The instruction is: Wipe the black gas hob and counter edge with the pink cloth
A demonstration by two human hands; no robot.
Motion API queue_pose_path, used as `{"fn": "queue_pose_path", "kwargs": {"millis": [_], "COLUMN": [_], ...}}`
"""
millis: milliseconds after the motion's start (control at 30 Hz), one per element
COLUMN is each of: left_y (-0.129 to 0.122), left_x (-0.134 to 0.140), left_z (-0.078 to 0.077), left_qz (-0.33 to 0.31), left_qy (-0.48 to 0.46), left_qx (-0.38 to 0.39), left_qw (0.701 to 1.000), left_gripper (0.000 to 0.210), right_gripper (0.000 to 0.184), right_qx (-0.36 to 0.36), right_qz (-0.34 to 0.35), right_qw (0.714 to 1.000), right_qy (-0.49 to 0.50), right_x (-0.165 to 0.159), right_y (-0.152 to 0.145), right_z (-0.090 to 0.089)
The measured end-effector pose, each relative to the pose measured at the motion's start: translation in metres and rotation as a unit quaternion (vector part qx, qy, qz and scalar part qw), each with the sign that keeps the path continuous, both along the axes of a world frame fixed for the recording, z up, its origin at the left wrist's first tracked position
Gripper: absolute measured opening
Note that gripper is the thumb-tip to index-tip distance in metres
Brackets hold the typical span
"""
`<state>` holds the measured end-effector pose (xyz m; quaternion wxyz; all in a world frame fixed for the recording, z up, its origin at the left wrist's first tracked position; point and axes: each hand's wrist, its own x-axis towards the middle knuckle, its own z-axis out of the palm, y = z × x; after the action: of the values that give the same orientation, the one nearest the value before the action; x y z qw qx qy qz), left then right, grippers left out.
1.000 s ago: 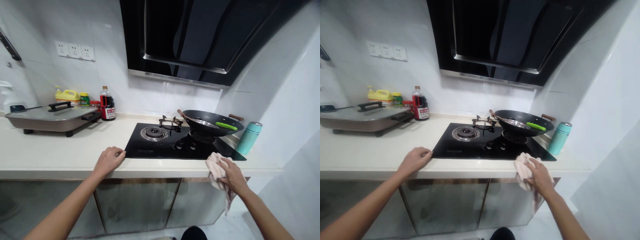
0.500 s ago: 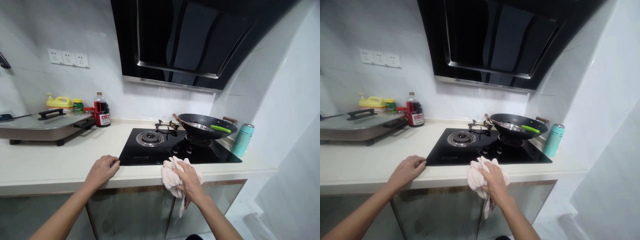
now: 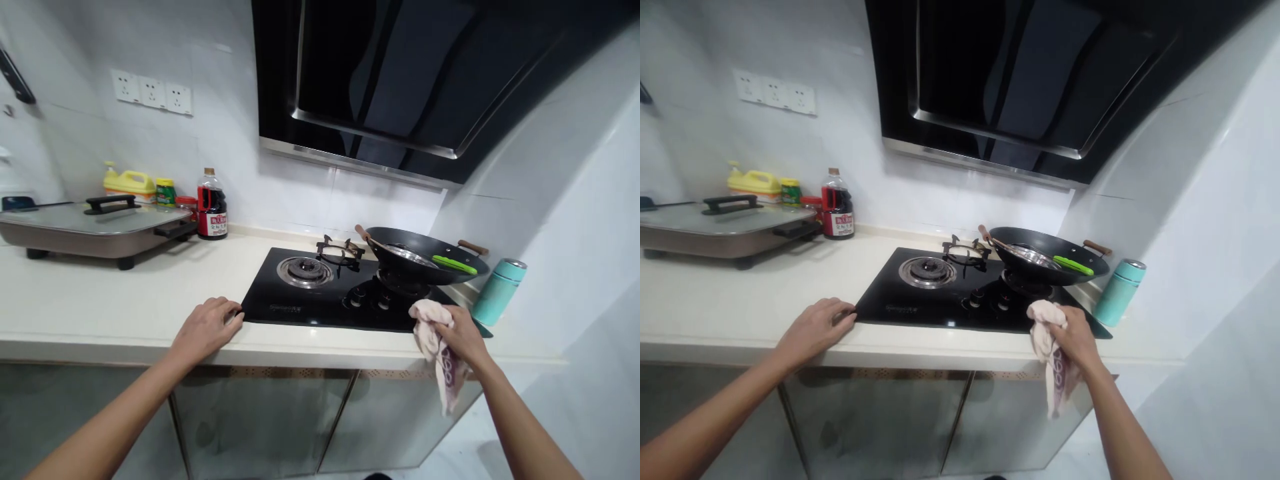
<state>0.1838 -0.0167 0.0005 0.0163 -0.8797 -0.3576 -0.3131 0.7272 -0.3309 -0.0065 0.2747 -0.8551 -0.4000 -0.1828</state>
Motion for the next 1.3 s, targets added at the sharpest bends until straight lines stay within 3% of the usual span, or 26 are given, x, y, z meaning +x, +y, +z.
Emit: {"fn": "queue_pose_path", "kwargs": {"millis": [133,200,300,400,567,733,833,933,1133,1200,1300], "left_y": [0.002,0.003,0.001,-0.001,-0.001,-0.001,-0.004,-0.007,-0.012,-0.013,-0.013], "left_x": [-0.001,-0.002,-0.001,0.001,0.003,0.002,0.001,0.000,0.000,0.001,0.001], "left_z": [-0.003,-0.003,-0.002,-0.002,-0.004,-0.007,-0.008,-0.009,-0.008,-0.008,-0.008], "left_qz": [0.001,-0.002,-0.002,0.003,0.008,0.013,0.012,0.015,0.019,0.020,0.014], "left_qy": [-0.005,-0.005,-0.008,-0.012,-0.005,-0.013,-0.020,-0.027,-0.029,-0.040,-0.075], "left_qx": [0.006,0.008,0.010,0.009,0.007,-0.003,-0.005,-0.005,0.002,0.008,0.023], "left_qw": [1.000,1.000,1.000,1.000,1.000,1.000,1.000,1.000,0.999,0.999,0.997], "left_gripper": [0.034,0.034,0.037,0.038,0.035,0.030,0.027,0.023,0.025,0.027,0.031], "right_gripper": [0.066,0.068,0.066,0.060,0.049,0.040,0.039,0.046,0.047,0.048,0.052], "right_qx": [-0.054,-0.078,-0.119,-0.150,-0.162,-0.125,-0.116,-0.090,-0.068,-0.083,-0.103], "right_qz": [-0.136,-0.134,-0.081,-0.051,0.028,0.199,0.271,0.246,0.112,0.093,0.128], "right_qw": [0.987,0.985,0.988,0.987,0.986,0.969,0.954,0.965,0.991,0.991,0.985], "right_qy": [0.068,0.075,0.059,0.034,-0.040,-0.080,-0.053,-0.016,0.036,0.047,0.045], "right_x": [-0.007,-0.019,-0.040,-0.065,-0.130,-0.203,-0.224,-0.224,-0.224,-0.239,-0.280], "right_y": [0.050,0.070,0.082,0.075,0.070,0.119,0.159,0.194,0.233,0.242,0.257], "right_z": [0.013,0.013,0.009,0.005,0.002,0.003,0.007,0.015,0.028,0.031,0.034]}}
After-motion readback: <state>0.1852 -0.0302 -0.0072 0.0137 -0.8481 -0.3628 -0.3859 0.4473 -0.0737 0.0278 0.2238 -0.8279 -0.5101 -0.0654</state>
